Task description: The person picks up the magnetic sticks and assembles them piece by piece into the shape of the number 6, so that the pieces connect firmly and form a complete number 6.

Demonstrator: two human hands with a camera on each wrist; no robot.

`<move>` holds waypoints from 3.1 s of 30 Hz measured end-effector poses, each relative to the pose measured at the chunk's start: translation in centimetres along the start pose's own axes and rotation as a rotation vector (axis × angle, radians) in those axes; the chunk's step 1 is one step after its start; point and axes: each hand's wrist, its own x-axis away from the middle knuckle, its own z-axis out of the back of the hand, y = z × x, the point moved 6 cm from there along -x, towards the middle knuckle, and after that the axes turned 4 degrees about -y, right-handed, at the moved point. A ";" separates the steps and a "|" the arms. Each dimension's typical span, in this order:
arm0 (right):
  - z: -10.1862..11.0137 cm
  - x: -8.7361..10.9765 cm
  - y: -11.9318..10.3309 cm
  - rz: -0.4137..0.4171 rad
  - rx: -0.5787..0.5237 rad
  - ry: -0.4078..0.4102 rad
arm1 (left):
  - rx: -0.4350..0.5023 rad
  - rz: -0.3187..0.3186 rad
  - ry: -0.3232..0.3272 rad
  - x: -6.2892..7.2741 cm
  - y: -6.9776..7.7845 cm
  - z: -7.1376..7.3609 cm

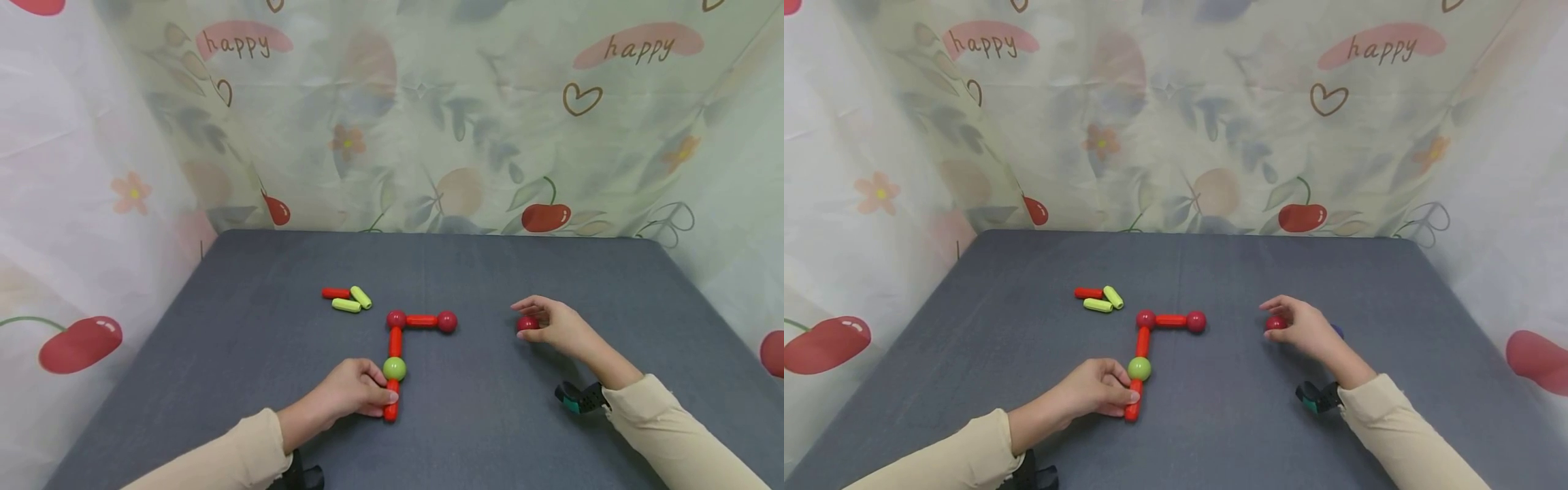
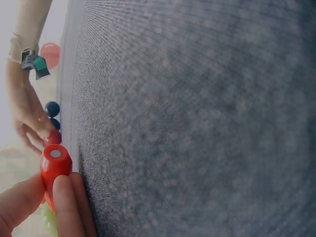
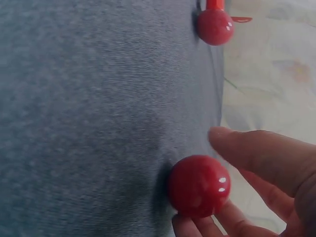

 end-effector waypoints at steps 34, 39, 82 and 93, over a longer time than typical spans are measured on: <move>-1.6 1.6 -2.4 0.016 0.001 0.010 | -0.029 0.026 0.007 0.0 -0.1 -0.1; -2.7 2.2 -4.6 0.049 0.004 -0.002 | -0.027 0.019 0.006 0.0 0.0 -0.1; -16.3 5.1 -12.0 0.130 -0.450 -0.415 | -0.033 -0.006 0.002 -0.2 -0.1 0.1; -17.4 5.0 -12.2 0.201 -0.406 -0.419 | -0.022 -0.021 0.001 -0.1 -0.1 0.1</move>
